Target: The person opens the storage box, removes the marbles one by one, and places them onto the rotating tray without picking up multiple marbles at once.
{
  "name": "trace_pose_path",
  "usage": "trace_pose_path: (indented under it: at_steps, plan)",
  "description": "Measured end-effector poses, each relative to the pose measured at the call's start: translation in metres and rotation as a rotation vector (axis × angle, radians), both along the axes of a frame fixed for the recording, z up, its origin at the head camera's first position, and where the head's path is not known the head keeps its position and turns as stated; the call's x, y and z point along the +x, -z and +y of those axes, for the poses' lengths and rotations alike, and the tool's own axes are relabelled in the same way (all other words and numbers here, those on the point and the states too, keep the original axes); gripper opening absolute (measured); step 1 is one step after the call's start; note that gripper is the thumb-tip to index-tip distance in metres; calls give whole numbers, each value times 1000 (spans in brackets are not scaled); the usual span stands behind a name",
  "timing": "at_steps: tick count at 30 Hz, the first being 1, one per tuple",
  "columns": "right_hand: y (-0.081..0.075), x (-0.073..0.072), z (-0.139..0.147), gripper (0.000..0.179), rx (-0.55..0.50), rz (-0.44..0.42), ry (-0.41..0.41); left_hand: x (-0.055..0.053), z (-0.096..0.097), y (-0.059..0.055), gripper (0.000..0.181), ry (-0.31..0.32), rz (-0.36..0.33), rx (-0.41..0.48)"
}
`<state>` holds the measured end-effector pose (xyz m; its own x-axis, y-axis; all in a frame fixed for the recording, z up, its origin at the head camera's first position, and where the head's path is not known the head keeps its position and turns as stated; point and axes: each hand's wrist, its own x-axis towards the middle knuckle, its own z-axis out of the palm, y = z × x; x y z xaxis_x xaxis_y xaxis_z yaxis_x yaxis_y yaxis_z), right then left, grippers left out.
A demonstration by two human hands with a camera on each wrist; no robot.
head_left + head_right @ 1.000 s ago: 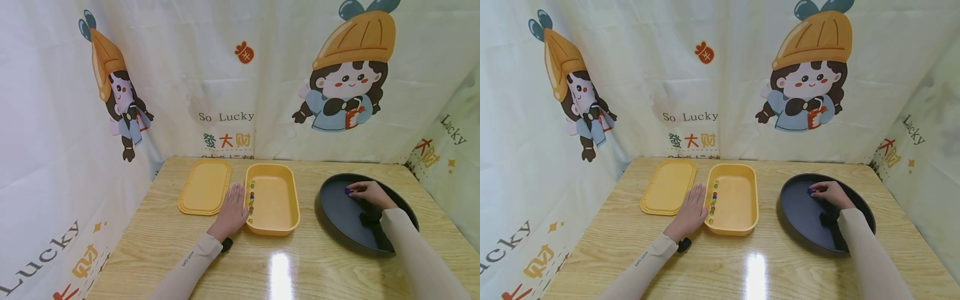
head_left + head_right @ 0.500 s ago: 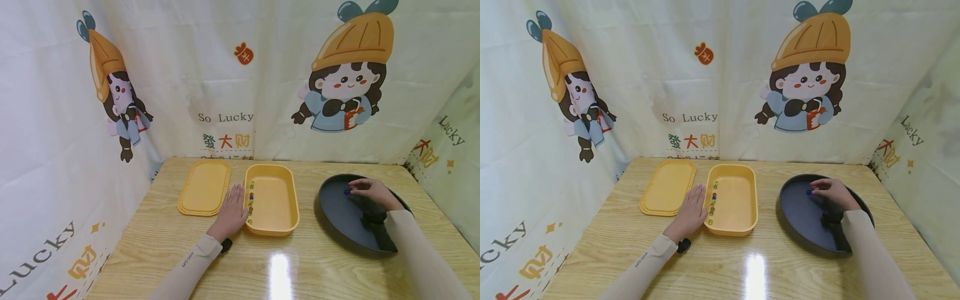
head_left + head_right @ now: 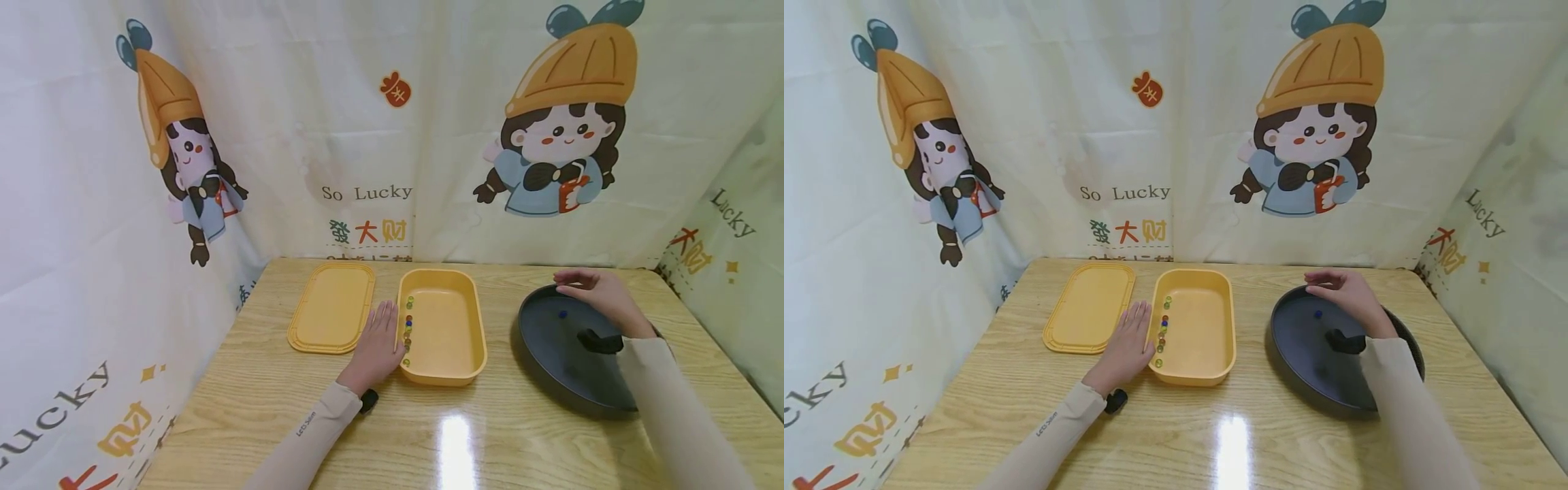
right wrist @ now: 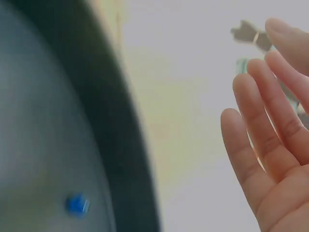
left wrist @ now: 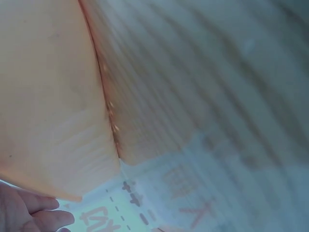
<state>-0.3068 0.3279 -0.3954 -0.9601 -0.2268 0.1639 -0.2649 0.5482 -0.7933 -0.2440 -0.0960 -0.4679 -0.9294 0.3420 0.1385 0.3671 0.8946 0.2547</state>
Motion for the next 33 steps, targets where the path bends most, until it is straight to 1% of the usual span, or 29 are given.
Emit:
trace_pose_path:
  at_steps: [2,5,8,12,16,20,25,27,31,33]
  plan:
    - [-5,-2,-14,33,-13,37,-23,0,-1,1,67,-1,13,-8]
    - [-11,-6,-36,33,-31,49,-51,0,-2,3,65,4,37,-13]
    - [-17,-11,-61,37,-30,37,-68,0,-3,4,65,8,54,-5]
    - [-22,-19,-93,39,-47,5,-98,0,-3,5,64,7,53,-2]
    - [-23,-28,-122,38,-71,-26,-144,-1,-2,5,65,-2,44,-14]
    - [-19,-37,-146,35,-87,-52,-189,-2,-1,5,64,-5,51,-26]
    - [-10,-44,-176,31,-120,-94,-206,-2,-1,5,64,-6,56,-39]
    - [-5,-48,-188,30,-129,-101,-213,-2,-1,5,65,-8,53,-46]
    - [7,-56,-207,33,-113,-111,-226,-3,0,4,65,-13,44,-68]
    - [14,-61,-214,34,-106,-124,-231,-3,0,3,65,-14,52,-77]
